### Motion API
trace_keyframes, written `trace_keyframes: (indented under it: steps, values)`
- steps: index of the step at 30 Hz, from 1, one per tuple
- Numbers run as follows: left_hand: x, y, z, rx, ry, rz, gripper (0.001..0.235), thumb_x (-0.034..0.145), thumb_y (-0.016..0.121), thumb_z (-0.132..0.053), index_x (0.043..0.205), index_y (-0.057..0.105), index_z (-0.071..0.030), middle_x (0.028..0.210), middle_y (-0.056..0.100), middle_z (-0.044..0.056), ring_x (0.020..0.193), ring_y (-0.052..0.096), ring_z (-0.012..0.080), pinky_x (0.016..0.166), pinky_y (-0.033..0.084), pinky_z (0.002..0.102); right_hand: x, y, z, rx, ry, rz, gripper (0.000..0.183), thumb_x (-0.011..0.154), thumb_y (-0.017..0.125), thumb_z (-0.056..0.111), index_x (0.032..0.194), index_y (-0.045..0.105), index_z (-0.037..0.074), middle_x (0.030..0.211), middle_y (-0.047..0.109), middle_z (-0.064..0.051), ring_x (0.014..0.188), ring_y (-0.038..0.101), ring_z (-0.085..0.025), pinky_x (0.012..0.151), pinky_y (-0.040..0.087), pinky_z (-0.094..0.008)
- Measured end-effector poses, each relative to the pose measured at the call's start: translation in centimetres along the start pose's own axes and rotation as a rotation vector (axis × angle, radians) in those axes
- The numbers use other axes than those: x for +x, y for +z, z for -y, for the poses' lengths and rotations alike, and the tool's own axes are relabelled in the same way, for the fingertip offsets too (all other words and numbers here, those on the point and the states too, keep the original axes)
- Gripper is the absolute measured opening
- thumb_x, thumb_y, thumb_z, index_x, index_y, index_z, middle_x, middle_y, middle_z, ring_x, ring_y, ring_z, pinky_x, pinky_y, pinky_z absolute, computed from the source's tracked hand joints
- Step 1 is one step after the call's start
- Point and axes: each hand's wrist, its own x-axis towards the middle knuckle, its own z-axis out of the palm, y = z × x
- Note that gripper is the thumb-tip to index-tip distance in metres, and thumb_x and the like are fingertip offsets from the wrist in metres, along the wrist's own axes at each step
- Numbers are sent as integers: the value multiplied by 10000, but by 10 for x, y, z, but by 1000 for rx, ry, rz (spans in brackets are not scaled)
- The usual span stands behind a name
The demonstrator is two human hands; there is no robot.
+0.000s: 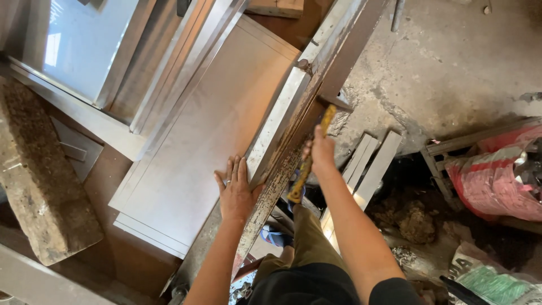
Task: Measuring, marking, cutting, and shaping metal sheets using manual tools and machinery.
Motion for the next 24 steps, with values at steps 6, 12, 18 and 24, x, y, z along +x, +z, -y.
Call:
trace_keyframes:
  steps: [6, 12, 18, 24]
  values:
    - [1, 1, 1, 2, 1, -20, 971, 829, 726, -531, 1563, 282, -77, 1652, 294, 88, 1549, 204, 248, 1222, 109, 625, 36, -10, 12, 117, -16, 7, 276, 1075, 491, 369, 947, 441, 129, 605, 448, 21, 451, 431, -103, 400, 413, -308]
    - [2, 7, 2, 3, -3, 11, 968, 834, 727, -515, 1572, 278, -80, 1658, 290, 83, 1555, 197, 247, 1224, 103, 630, 34, -27, 23, 53, -2, 33, 272, 1050, 530, 371, 922, 432, 152, 592, 458, 9, 441, 444, -126, 407, 435, -330]
    - [0, -14, -8, -36, -75, 77, 1080, 768, 750, -591, 1579, 235, -98, 1674, 234, 43, 1561, 152, 209, 1243, 77, 591, 17, -141, 62, -727, -582, 174, 256, 1039, 602, 273, 980, 517, 39, 671, 598, -50, 511, 597, -140, 468, 504, -325]
    - [-4, -9, -6, 19, -103, 27, 1067, 771, 771, -542, 1603, 238, -138, 1695, 225, 24, 1566, 161, 202, 1262, 93, 551, 3, -164, 144, -1531, -758, 254, 398, 961, 755, 362, 985, 672, -26, 755, 635, -191, 687, 608, -339, 637, 524, -442]
